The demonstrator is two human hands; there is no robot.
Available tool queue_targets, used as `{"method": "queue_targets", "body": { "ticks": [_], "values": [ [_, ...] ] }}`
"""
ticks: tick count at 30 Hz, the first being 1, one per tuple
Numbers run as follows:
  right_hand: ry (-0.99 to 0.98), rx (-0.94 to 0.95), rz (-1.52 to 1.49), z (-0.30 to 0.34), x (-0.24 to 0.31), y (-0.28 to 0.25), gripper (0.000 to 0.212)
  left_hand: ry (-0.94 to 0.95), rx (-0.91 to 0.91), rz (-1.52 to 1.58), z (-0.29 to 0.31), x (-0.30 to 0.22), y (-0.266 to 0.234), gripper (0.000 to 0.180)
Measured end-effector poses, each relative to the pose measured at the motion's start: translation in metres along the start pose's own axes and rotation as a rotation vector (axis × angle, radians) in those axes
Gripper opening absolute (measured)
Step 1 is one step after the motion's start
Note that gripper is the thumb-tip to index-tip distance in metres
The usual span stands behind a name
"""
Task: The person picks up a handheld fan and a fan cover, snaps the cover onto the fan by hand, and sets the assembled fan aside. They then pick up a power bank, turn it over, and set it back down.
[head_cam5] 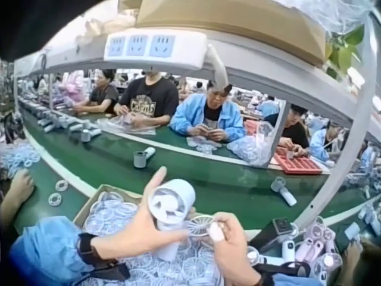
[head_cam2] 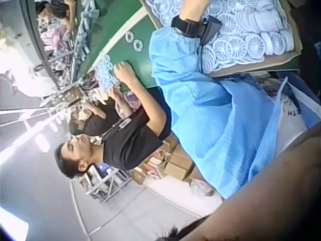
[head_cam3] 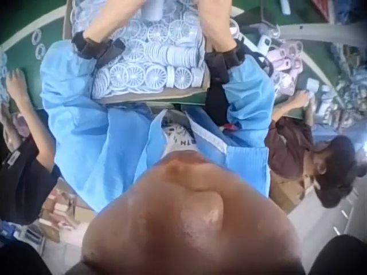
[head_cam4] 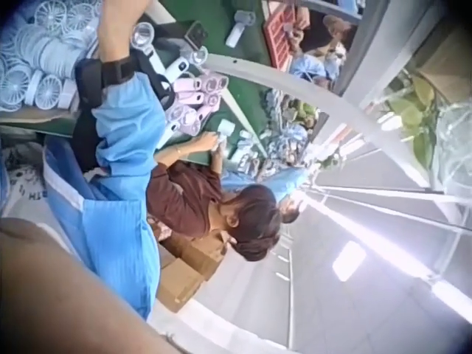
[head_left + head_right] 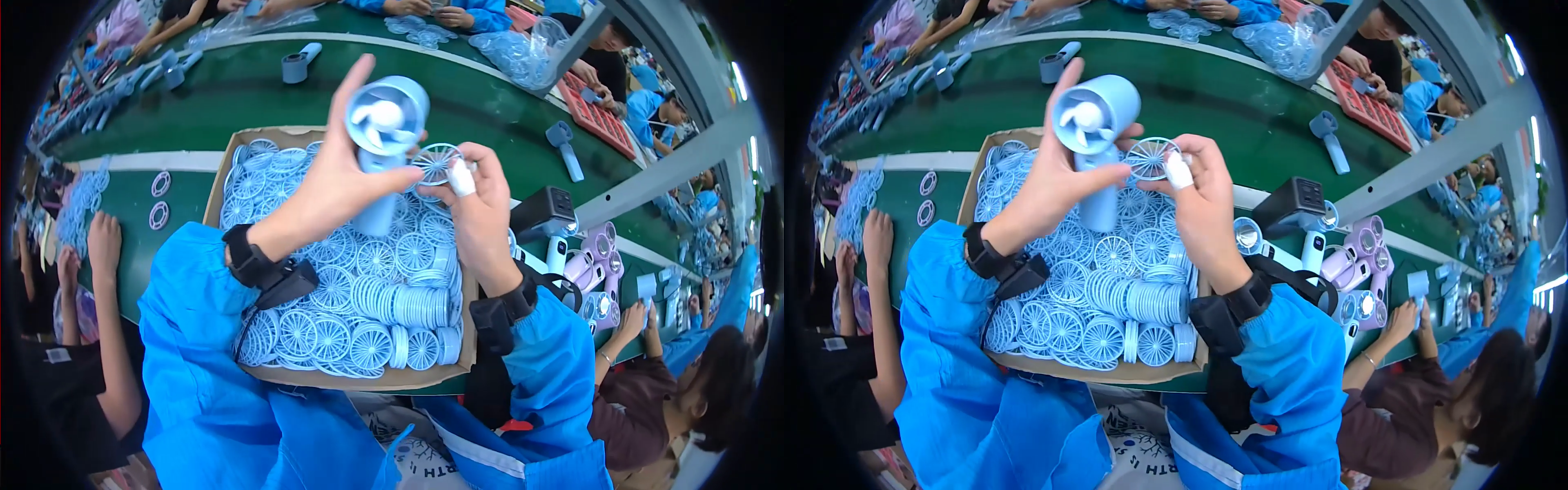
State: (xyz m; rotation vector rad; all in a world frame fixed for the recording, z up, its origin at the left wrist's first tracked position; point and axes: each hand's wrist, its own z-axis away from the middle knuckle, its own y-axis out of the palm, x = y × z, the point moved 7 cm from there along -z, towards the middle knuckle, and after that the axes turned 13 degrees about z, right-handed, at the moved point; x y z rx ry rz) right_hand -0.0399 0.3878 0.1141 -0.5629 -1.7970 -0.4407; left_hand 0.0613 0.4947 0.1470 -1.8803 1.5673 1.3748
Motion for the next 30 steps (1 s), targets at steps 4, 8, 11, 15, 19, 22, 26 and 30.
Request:
{"method": "queue_targets", "body": {
  "ticks": [4, 8, 11, 15, 19, 22, 26, 30],
  "values": [
    [-0.139, 0.012, 0.077, 0.009, 0.022, 0.005, 0.018, -0.047, -0.067, 0.029, 0.008, 0.004, 0.006, 0.100],
    [-0.323, -0.037, 0.296, 0.015, 0.041, 0.002, 0.019, 0.043, -0.117, -0.074, 0.012, -0.008, 0.006, 0.097],
    [-0.529, -0.128, 0.498, 0.020, 0.054, -0.004, 0.025, 0.101, -0.134, -0.089, 0.014, -0.014, 0.009, 0.095],
    [-0.911, -0.243, 0.880, 0.032, 0.080, 0.001, 0.035, 0.169, -0.186, -0.088, 0.017, -0.019, 0.008, 0.093],
    [-1.057, -0.189, 1.205, 0.035, 0.086, 0.016, 0.043, 0.148, -0.251, -0.055, 0.019, -0.016, 0.010, 0.092],
    [-0.987, -0.136, 1.250, 0.031, 0.079, 0.018, 0.047, 0.103, -0.275, -0.045, 0.020, -0.008, 0.009, 0.092],
    [-0.997, -0.145, 1.312, 0.030, 0.080, 0.021, 0.051, -0.012, -0.285, 0.073, 0.020, -0.001, 0.012, 0.089],
    [-0.793, -0.248, 1.108, 0.024, 0.077, 0.004, 0.051, -0.294, -0.228, 0.295, 0.018, 0.023, 0.014, 0.084]
  ]
}}
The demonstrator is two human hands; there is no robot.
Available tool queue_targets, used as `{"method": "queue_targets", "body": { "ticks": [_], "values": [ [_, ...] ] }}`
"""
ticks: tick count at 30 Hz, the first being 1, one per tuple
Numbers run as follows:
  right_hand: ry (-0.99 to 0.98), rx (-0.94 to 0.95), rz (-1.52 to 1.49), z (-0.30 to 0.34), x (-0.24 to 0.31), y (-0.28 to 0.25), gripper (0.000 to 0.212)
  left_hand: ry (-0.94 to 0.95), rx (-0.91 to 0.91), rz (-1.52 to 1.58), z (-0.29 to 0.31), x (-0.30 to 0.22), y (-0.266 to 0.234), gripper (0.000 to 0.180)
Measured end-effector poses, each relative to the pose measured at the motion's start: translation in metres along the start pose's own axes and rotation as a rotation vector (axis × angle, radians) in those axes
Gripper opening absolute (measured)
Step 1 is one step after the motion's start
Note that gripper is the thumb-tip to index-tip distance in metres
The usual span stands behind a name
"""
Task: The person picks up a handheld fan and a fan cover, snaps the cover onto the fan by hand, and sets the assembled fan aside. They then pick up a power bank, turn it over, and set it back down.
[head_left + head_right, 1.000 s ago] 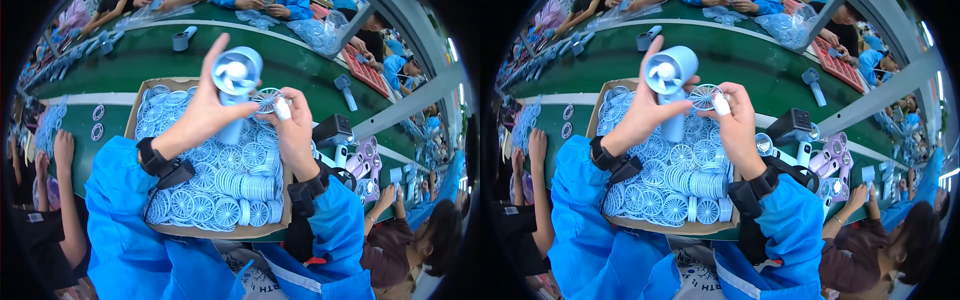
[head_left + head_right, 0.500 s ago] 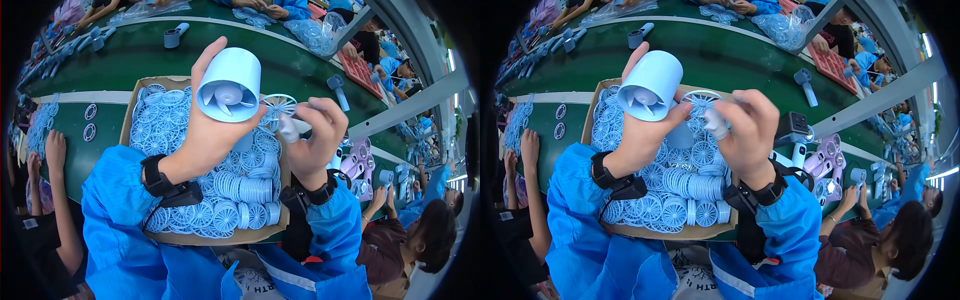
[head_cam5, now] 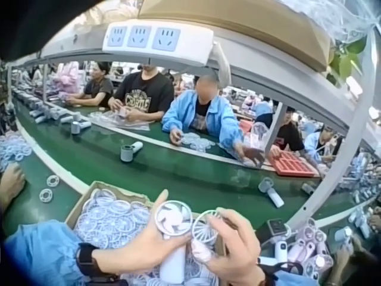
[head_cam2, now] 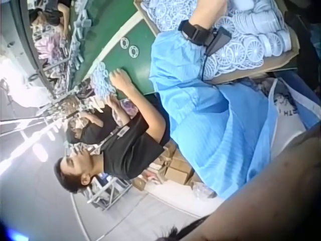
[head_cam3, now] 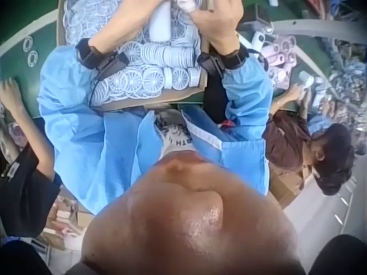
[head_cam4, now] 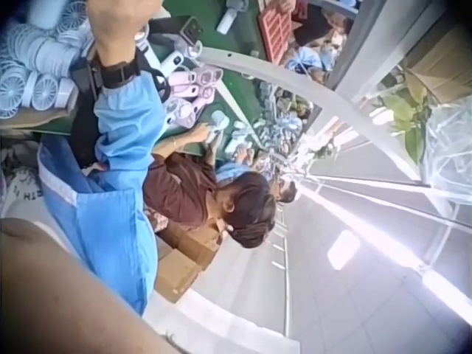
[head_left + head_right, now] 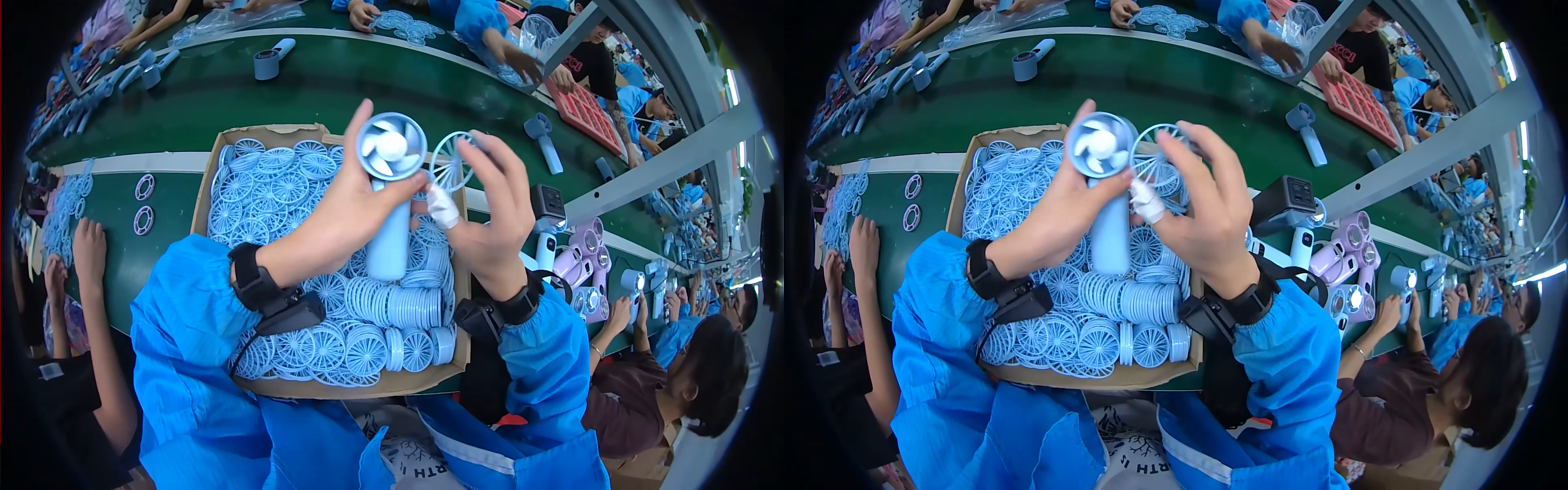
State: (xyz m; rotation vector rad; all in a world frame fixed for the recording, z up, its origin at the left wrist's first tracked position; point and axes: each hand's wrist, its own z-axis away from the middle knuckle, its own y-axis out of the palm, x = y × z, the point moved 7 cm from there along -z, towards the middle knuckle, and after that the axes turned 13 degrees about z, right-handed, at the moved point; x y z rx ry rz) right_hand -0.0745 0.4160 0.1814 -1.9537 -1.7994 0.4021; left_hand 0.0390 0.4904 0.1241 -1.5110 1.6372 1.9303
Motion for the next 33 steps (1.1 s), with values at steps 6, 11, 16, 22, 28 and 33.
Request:
{"method": "queue_targets", "body": {
  "ticks": [6, 11, 16, 22, 28, 33],
  "values": [
    [-0.079, 0.137, -0.017, 0.005, 0.004, 0.017, 0.048, -0.231, 0.154, -0.266, -0.001, 0.019, 0.000, 0.082],
    [-0.134, 0.111, 0.020, 0.005, 0.007, 0.014, 0.047, 0.035, 0.211, -0.493, -0.004, 0.014, 0.000, 0.084],
    [-0.166, 0.106, 0.029, 0.007, 0.008, 0.015, 0.046, 0.028, 0.234, -0.457, -0.002, 0.015, 0.002, 0.084],
    [-0.165, 0.119, 0.031, 0.009, 0.010, 0.015, 0.045, -0.042, 0.201, -0.436, 0.001, 0.013, 0.003, 0.084],
    [-0.171, 0.131, 0.033, 0.010, 0.013, 0.018, 0.045, -0.041, 0.196, -0.521, 0.002, 0.016, -0.003, 0.082],
    [-0.147, 0.152, 0.038, 0.012, 0.011, 0.020, 0.046, -0.060, 0.219, -0.507, -0.002, 0.021, -0.004, 0.075]
  ]
}}
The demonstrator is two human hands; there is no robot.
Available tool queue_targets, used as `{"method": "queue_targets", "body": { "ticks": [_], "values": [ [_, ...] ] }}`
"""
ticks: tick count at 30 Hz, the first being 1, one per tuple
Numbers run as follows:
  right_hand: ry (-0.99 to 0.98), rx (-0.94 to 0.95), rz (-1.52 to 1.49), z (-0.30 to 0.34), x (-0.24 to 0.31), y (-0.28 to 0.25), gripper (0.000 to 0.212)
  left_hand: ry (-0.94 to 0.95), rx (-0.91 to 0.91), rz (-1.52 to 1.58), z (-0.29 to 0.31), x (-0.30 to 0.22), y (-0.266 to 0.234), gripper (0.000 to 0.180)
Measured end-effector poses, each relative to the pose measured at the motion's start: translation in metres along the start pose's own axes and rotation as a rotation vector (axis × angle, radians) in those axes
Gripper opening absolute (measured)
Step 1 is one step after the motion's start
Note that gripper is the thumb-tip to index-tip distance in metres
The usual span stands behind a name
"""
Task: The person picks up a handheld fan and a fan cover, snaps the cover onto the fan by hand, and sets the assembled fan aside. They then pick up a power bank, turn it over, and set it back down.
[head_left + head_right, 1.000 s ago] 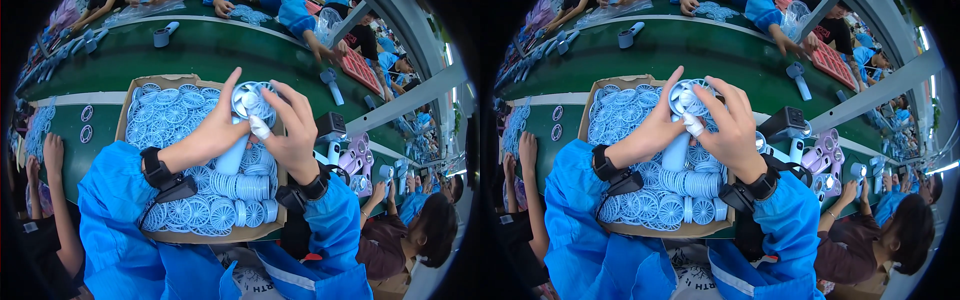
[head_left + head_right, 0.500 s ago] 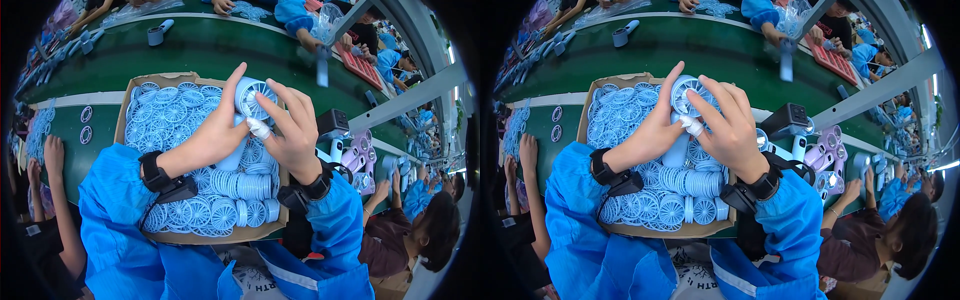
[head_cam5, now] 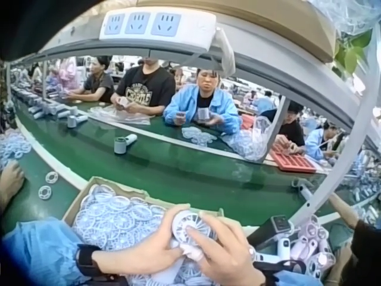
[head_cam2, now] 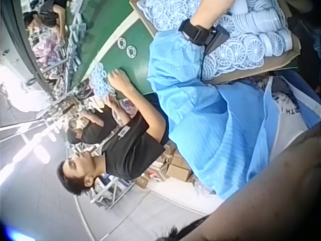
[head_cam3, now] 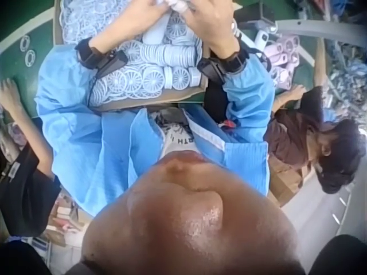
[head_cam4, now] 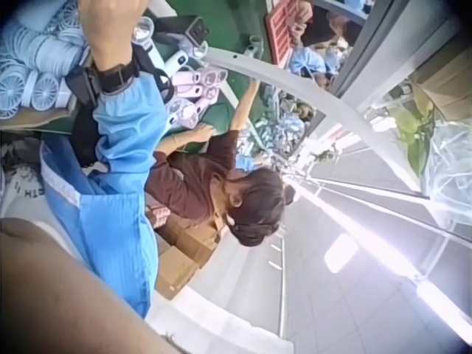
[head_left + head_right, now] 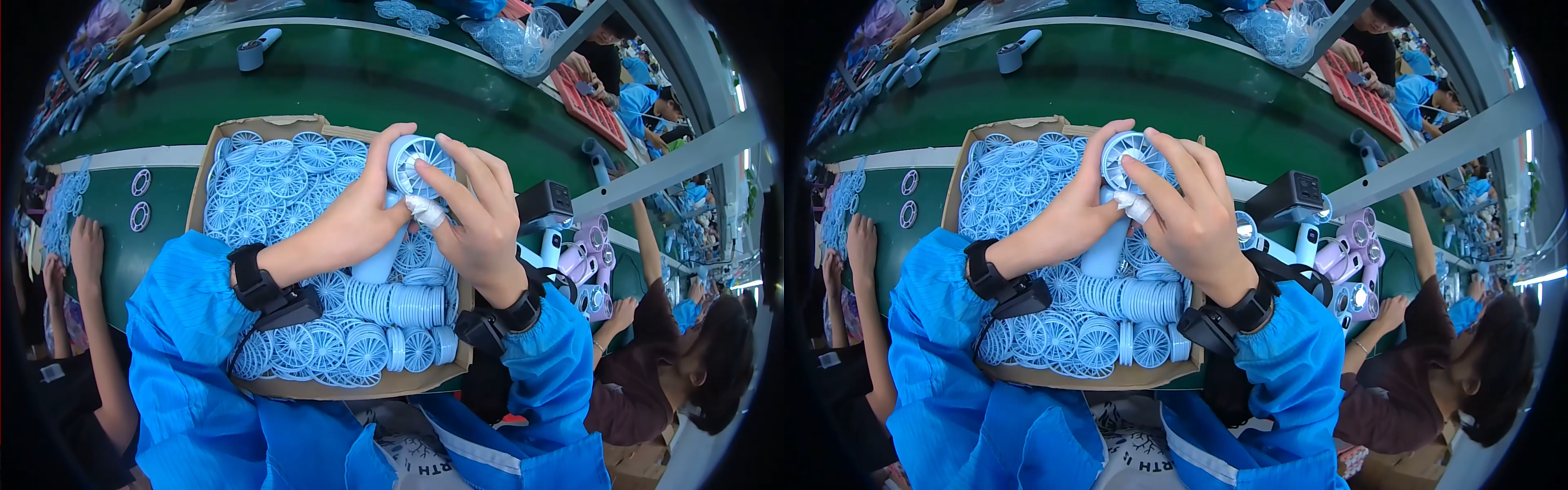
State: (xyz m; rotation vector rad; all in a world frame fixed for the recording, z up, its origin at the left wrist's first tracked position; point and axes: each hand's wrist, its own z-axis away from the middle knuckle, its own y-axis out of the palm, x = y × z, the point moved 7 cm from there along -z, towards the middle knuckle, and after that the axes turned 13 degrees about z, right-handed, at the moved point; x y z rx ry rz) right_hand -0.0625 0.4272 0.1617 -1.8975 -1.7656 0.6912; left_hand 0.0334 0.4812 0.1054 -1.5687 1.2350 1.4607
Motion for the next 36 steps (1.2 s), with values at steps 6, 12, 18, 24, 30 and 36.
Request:
{"method": "queue_targets", "body": {
  "ticks": [6, 12, 18, 24, 30, 36],
  "values": [
    [-0.044, -0.008, 0.072, -0.002, -0.002, 0.001, 0.035, -0.050, 0.043, 0.098, 0.001, -0.002, 0.002, 0.069],
    [0.287, 0.150, -0.313, 0.003, -0.024, 0.014, 0.039, -0.188, 0.109, 0.390, -0.003, 0.003, 0.005, 0.064],
    [0.768, 0.345, -1.248, 0.017, -0.019, 0.035, 0.053, -0.083, 0.146, 0.450, 0.002, -0.004, 0.005, 0.055],
    [0.613, 0.172, -1.239, 0.014, -0.017, 0.027, 0.042, -0.054, 0.116, 0.393, 0.006, -0.016, 0.003, 0.057],
    [0.675, 0.202, -1.198, 0.019, -0.029, 0.033, 0.040, 0.089, 0.095, 0.178, 0.003, -0.006, 0.001, 0.062],
    [0.841, 0.212, -1.168, 0.027, -0.035, 0.029, 0.035, -0.146, 0.155, 0.218, -0.008, -0.013, 0.008, 0.062]
  ]
}}
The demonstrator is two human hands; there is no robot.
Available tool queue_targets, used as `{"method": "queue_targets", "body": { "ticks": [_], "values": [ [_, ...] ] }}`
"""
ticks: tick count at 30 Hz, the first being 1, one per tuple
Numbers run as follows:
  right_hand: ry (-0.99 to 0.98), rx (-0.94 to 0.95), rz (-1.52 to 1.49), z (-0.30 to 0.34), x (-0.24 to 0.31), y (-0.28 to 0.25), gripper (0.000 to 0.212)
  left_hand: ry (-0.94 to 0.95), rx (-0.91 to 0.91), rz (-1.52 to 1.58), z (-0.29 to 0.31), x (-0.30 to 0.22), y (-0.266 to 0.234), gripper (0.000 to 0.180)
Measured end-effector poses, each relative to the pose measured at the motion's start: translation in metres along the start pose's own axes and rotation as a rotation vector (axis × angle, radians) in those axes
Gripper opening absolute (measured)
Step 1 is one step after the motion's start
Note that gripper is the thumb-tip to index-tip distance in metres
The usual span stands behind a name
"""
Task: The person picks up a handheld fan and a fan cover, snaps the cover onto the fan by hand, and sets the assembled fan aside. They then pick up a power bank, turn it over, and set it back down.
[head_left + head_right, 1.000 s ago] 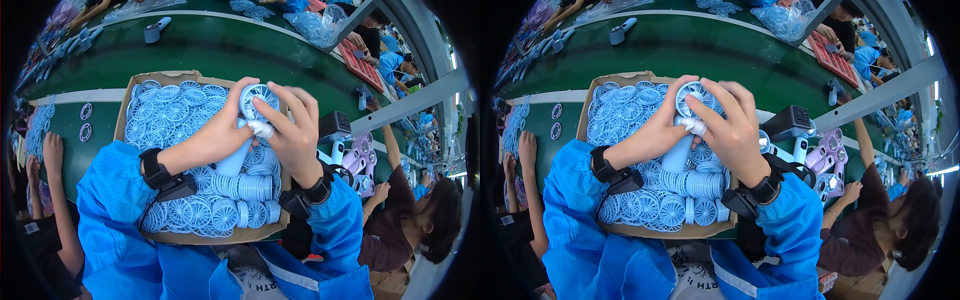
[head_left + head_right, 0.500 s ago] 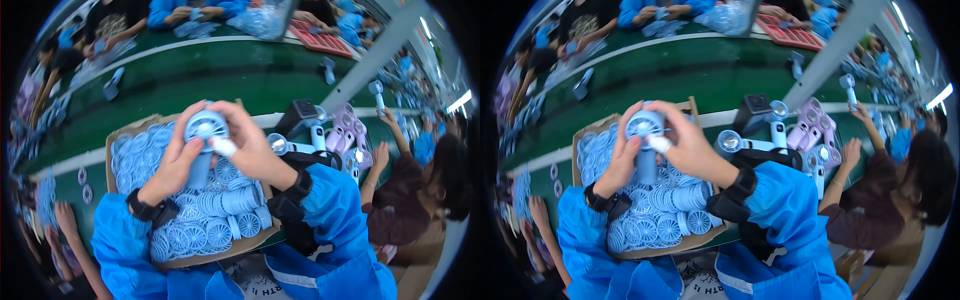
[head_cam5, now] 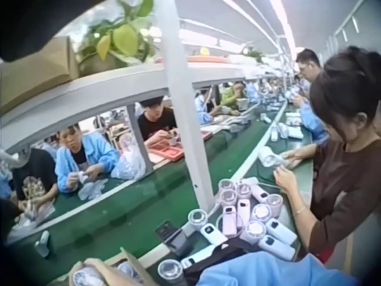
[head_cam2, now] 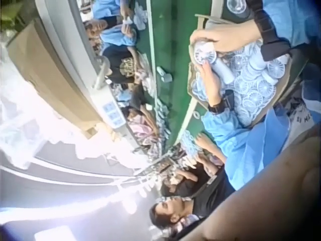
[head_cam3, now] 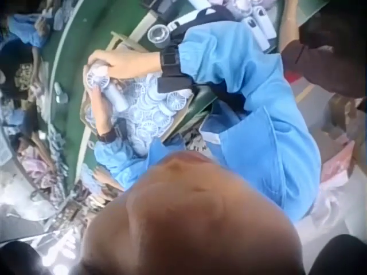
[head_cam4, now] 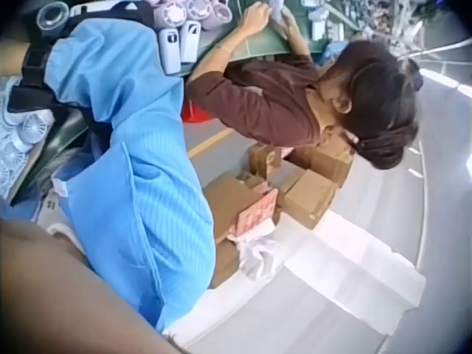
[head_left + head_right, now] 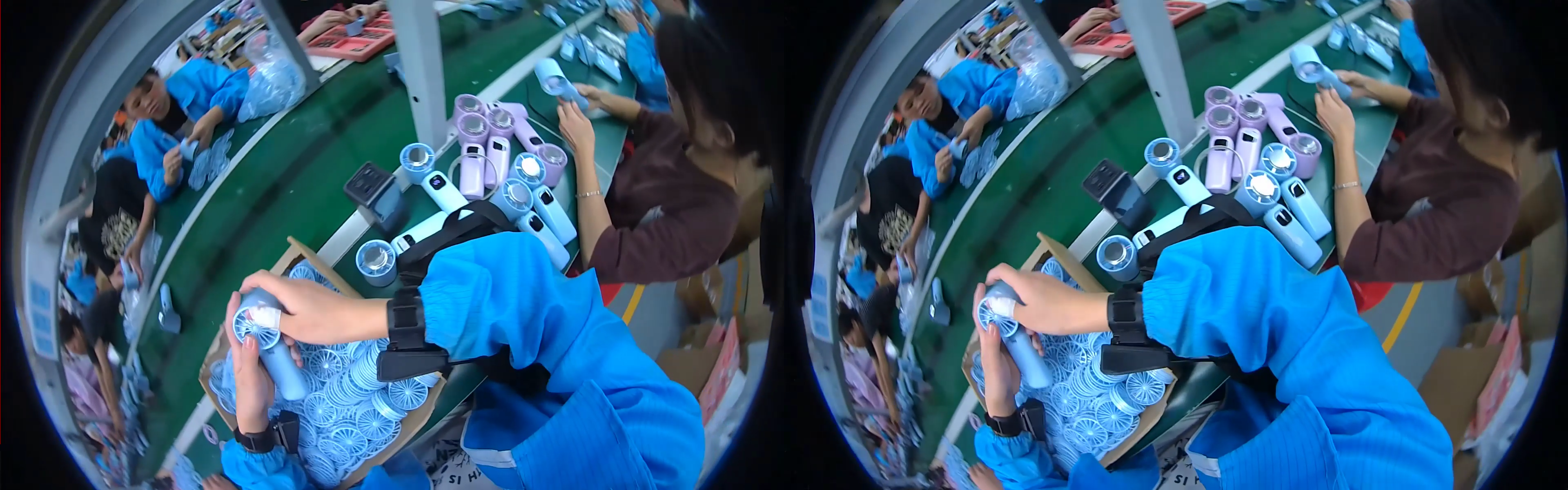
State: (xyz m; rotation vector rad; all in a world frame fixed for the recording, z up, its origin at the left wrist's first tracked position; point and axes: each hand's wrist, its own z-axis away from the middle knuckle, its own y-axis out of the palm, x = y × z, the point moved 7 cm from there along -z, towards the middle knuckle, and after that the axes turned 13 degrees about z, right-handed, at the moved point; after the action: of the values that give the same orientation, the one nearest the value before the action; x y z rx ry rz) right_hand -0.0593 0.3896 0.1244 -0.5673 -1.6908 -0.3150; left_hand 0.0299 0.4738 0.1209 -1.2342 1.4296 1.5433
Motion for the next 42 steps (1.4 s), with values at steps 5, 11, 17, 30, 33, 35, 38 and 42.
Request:
{"method": "queue_targets", "body": {
  "ticks": [5, 11, 17, 30, 33, 35, 38, 42],
  "values": [
    [-0.132, 0.118, 0.852, 0.007, -0.044, 0.027, 0.039, -0.257, -0.272, 0.213, -0.027, 0.005, -0.081, 0.063],
    [-0.337, 0.330, 1.140, 0.023, -0.066, 0.048, 0.021, -0.111, -0.383, -0.562, -0.103, -0.043, -0.129, 0.061],
    [-0.289, 0.344, 1.208, 0.016, -0.074, 0.053, 0.027, -0.310, 0.371, -1.818, -0.207, 0.024, -0.185, 0.042],
    [-0.120, -0.472, 0.803, 0.013, -0.099, 0.047, 0.030, -0.342, 0.723, -1.185, -0.399, 0.103, 0.159, 0.048],
    [-0.089, -0.570, 0.475, 0.015, -0.096, 0.024, 0.034, 0.204, 0.849, -1.355, -0.444, 0.130, 0.172, 0.052],
    [-0.097, -0.516, 0.427, 0.016, -0.086, 0.019, 0.031, 0.167, 0.892, -1.292, -0.474, 0.164, 0.173, 0.054],
    [-0.094, -0.485, 0.422, 0.020, -0.085, 0.008, 0.026, 0.262, 0.883, -1.215, -0.489, 0.210, 0.186, 0.052],
    [-0.082, -0.455, 0.413, 0.026, -0.088, 0.006, 0.021, 0.454, 0.605, -1.277, -0.478, 0.211, 0.178, 0.046]
  ]
}}
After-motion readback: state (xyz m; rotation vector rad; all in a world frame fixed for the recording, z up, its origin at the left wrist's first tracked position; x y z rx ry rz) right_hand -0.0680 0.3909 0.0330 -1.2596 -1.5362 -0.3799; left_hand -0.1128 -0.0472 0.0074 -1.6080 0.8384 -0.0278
